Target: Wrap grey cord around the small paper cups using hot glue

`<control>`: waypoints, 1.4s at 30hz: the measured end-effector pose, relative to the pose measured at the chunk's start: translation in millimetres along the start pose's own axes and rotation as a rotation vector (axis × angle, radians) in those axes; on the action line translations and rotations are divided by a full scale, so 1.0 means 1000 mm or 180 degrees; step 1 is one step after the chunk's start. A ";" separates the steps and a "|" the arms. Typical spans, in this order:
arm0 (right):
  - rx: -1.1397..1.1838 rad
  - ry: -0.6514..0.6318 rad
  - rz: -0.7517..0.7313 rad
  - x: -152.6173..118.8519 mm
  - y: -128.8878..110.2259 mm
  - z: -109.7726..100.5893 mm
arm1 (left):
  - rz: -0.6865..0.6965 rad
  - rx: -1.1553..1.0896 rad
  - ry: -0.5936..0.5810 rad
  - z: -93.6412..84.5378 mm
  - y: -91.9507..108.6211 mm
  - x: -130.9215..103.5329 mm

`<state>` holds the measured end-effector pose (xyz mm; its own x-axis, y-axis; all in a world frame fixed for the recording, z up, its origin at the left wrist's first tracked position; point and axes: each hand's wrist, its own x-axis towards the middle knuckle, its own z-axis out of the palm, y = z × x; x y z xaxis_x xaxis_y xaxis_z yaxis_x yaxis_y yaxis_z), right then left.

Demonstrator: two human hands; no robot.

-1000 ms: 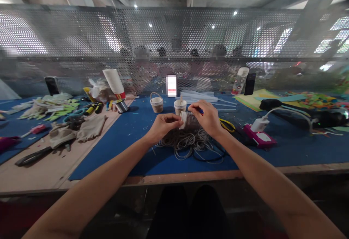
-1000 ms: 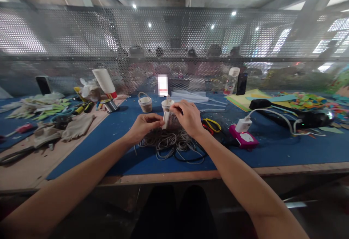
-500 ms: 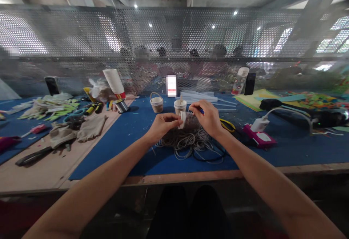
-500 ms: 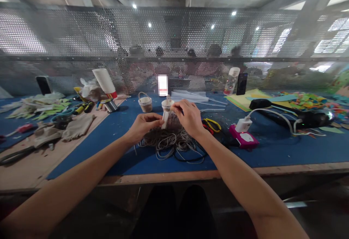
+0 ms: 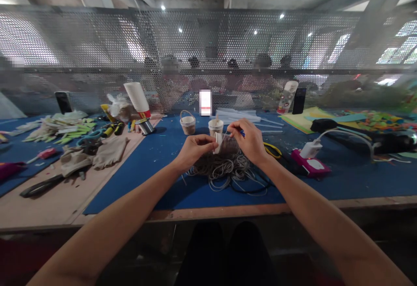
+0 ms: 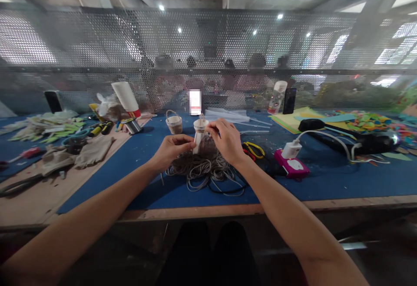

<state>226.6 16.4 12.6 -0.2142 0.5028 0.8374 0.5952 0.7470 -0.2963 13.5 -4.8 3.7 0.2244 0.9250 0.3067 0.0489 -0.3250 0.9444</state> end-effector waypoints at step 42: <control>0.0057 -0.0290 0.0078 -0.003 0.005 0.009 | -0.0099 -0.0086 -0.0177 0.003 0.002 -0.003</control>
<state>223.5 23.1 4.8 -0.2697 0.5579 0.7848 0.5873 0.7412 -0.3251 15.6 -8.7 4.2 0.2771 0.9219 0.2708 0.0306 -0.2902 0.9565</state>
